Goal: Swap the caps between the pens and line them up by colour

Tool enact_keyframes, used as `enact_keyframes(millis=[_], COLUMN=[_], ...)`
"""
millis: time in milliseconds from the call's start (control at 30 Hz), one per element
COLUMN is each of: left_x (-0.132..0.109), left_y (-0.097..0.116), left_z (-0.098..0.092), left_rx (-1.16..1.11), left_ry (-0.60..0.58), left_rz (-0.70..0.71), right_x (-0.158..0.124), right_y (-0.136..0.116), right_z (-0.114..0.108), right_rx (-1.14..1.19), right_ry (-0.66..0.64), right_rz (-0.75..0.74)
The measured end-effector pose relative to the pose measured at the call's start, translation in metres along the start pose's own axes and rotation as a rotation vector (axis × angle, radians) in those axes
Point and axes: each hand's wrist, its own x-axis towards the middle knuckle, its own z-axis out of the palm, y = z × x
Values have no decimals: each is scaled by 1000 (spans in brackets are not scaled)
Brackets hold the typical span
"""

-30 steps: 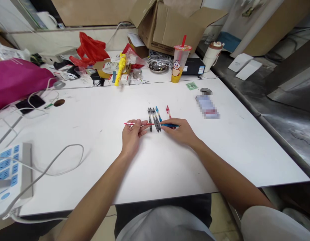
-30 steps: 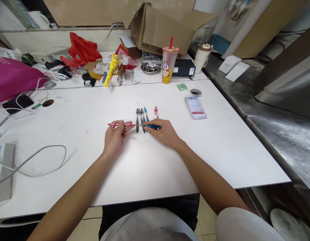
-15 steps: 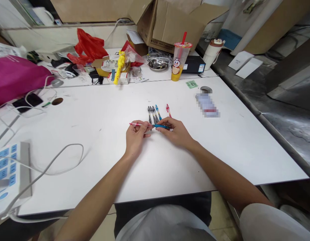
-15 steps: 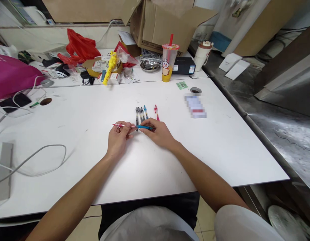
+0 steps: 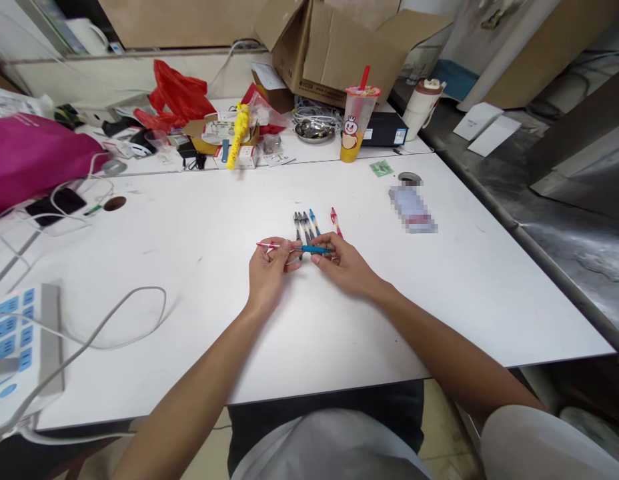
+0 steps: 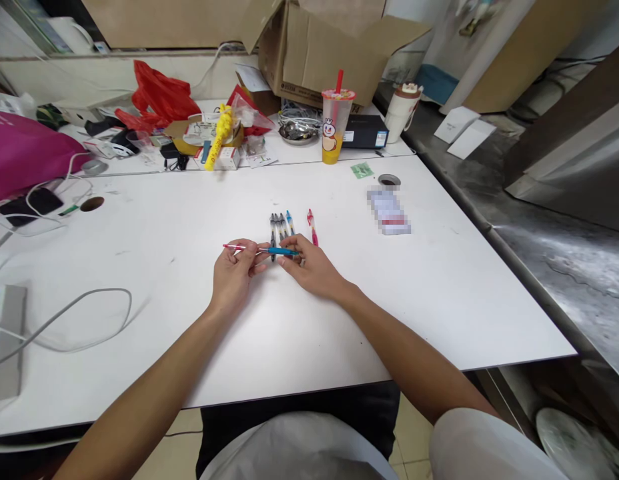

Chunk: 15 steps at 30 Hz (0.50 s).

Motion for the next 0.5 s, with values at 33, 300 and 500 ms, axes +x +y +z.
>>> enact_keyframes(millis=[33, 300, 500], left_x=[0, 0, -1], left_y=[0, -1, 3], left_z=[0, -1, -2], left_rx=[-4, -14, -18], left_ry=[3, -5, -53], left_rz=[1, 6, -8], right_x=[0, -1, -1], right_y=[1, 0, -2], right_z=[0, -1, -1], right_rx=[-7, -44, -45], right_ry=[0, -5, -37], right_rz=[-10, 42, 48])
